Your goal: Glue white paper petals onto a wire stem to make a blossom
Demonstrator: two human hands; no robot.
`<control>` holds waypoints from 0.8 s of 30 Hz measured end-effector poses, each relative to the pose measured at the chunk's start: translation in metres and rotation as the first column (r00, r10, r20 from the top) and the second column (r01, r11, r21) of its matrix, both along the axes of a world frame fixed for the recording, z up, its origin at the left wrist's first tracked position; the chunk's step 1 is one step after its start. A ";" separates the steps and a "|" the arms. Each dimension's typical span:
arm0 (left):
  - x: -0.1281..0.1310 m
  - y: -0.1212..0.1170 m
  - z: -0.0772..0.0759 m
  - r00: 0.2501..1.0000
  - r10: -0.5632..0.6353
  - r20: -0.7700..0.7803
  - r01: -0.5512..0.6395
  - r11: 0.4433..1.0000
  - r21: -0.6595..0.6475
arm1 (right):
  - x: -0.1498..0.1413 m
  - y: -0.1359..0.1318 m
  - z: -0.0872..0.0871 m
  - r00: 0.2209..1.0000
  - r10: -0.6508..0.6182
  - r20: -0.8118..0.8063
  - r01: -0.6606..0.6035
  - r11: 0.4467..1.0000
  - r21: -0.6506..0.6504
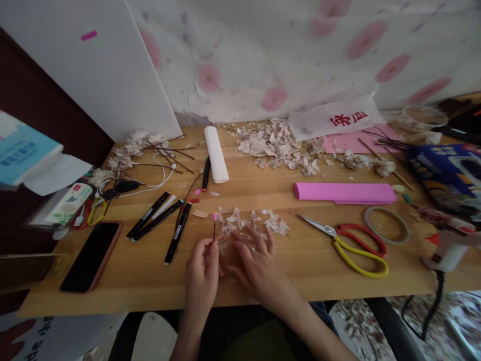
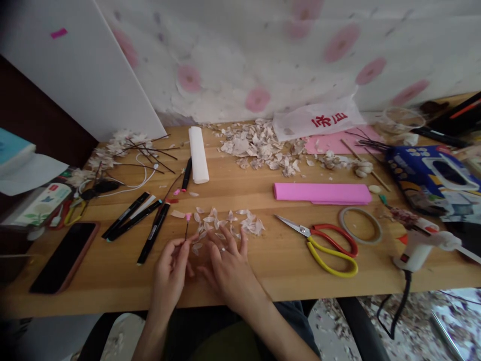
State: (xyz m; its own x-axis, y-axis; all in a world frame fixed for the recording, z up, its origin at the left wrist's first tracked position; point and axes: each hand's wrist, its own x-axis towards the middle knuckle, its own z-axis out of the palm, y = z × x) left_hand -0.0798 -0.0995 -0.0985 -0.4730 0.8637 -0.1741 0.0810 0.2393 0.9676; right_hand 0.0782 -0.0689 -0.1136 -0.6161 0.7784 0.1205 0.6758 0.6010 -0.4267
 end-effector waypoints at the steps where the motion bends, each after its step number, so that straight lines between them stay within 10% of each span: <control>1: 0.001 0.001 -0.001 1.000 -0.011 -0.005 0.011 1.000 -0.002 | 0.004 -0.002 -0.001 1.000 -0.009 0.003 0.009 1.000 0.008; 17: 0.000 0.001 -0.008 0.995 -0.101 -0.017 0.101 0.995 0.006 | 0.003 -0.005 -0.010 0.996 -0.030 -0.079 0.038 0.995 0.092; 24: -0.002 -0.001 -0.010 0.984 0.127 0.127 -0.137 0.988 0.068 | 0.012 -0.010 -0.001 0.993 -0.056 -0.100 0.067 0.992 0.108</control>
State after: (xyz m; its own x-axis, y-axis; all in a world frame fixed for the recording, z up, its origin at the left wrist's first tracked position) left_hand -0.0816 -0.1001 -0.1087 -0.5631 0.8079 -0.1737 -0.0665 0.1652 0.9840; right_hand 0.0902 -0.0792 -0.1142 -0.5490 0.7928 0.2647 0.6718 0.6070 -0.4245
